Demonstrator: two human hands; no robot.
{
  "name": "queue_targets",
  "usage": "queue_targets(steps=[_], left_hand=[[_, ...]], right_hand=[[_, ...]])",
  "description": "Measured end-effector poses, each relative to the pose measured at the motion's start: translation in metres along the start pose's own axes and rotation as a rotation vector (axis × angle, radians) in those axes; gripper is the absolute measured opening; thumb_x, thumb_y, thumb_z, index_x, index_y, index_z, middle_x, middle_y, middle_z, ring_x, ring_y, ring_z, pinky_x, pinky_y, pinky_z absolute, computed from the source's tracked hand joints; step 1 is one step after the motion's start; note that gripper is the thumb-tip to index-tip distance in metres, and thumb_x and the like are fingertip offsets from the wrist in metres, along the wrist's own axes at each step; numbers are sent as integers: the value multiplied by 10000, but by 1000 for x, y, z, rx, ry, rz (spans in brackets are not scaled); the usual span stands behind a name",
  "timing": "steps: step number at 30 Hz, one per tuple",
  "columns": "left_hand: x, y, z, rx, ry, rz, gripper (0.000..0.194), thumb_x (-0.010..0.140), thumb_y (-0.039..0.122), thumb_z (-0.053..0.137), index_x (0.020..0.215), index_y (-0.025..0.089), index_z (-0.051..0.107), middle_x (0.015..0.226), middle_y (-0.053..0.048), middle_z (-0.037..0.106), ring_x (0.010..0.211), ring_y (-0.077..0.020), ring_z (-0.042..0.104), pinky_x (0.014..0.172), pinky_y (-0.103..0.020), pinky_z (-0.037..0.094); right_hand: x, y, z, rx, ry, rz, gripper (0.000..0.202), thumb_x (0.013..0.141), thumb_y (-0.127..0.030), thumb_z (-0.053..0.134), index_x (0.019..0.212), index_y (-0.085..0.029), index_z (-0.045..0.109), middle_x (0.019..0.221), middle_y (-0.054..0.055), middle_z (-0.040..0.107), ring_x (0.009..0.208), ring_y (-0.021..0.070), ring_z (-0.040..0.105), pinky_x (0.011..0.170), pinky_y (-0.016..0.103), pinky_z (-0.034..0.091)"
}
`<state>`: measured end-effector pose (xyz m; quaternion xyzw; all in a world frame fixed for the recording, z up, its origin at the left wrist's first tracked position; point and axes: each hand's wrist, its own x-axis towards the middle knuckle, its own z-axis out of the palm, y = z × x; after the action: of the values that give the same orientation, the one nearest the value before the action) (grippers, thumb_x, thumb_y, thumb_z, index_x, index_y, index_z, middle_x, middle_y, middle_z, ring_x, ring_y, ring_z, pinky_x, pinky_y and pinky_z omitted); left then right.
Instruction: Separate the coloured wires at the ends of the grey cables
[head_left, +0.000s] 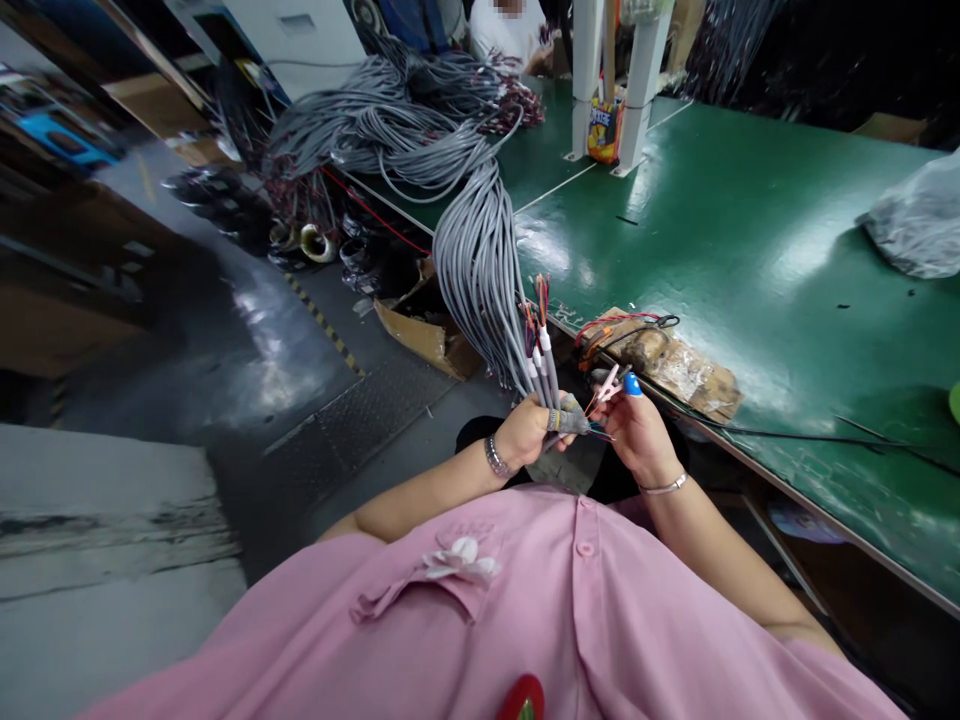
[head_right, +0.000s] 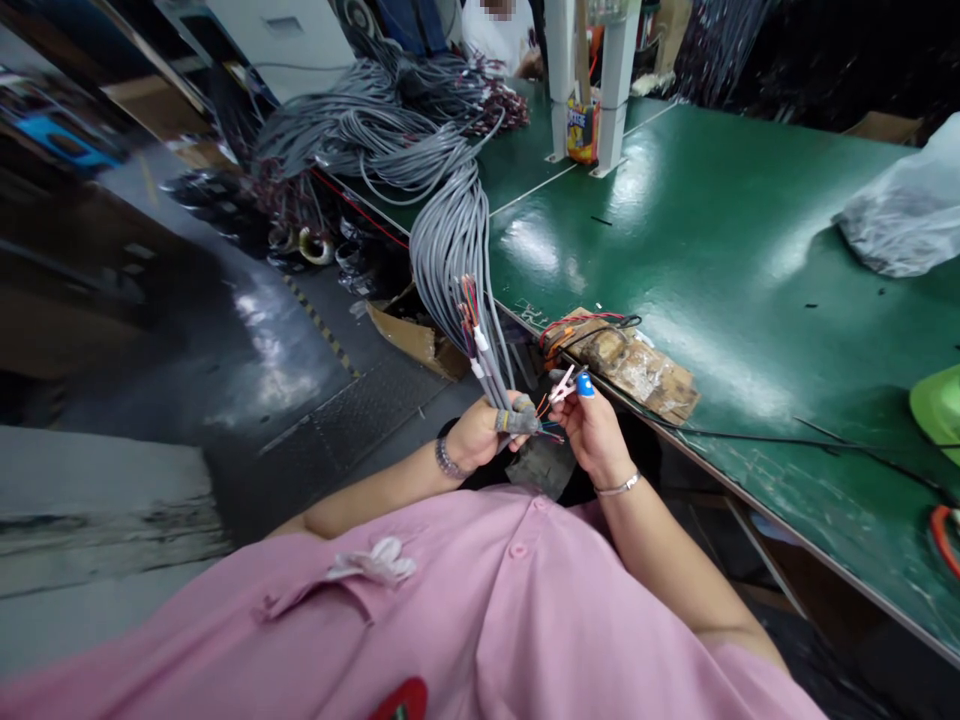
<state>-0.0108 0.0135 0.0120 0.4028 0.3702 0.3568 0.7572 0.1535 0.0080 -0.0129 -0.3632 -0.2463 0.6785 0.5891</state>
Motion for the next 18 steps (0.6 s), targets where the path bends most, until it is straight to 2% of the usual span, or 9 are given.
queue_targets(steps=[3,7,12,15,18], left_hand=[[2,1,0,0,2,4,242,607,292,782,607,129,603,466,14,548,379,-76,465,367,-196,342],[3,1,-1,11,-13,-15,260,597,297,797,609,125,603,469,13,550,375,-74,465,360,-193,340],[6,-1,-1,11,-27,-11,280,599,310,803,603,124,594,466,21,534,377,-74,459,352,-191,344],[7,-3,-1,25,-25,-8,278,617,318,793,610,125,594,475,20,538,381,-74,464,357,-189,347],[7,-5,-1,37,-21,-7,275,622,315,787,591,123,591,474,16,537,383,-74,466,361,-189,353]], right_hand=[[1,1,-1,10,16,-16,311,810,-518,677,853,-211,678,746,-7,635,605,106,537,602,236,512],[5,6,-3,22,22,-76,417,817,-611,618,827,-201,695,743,7,654,601,108,558,591,236,511],[12,9,-3,107,22,22,518,678,-679,708,809,-178,709,787,26,703,598,111,593,549,232,524],[15,9,-1,194,76,47,502,618,-637,780,796,-173,707,744,10,700,599,107,607,547,217,535],[16,9,1,253,121,5,440,615,-561,824,783,-173,702,706,-12,686,597,92,605,565,194,538]])
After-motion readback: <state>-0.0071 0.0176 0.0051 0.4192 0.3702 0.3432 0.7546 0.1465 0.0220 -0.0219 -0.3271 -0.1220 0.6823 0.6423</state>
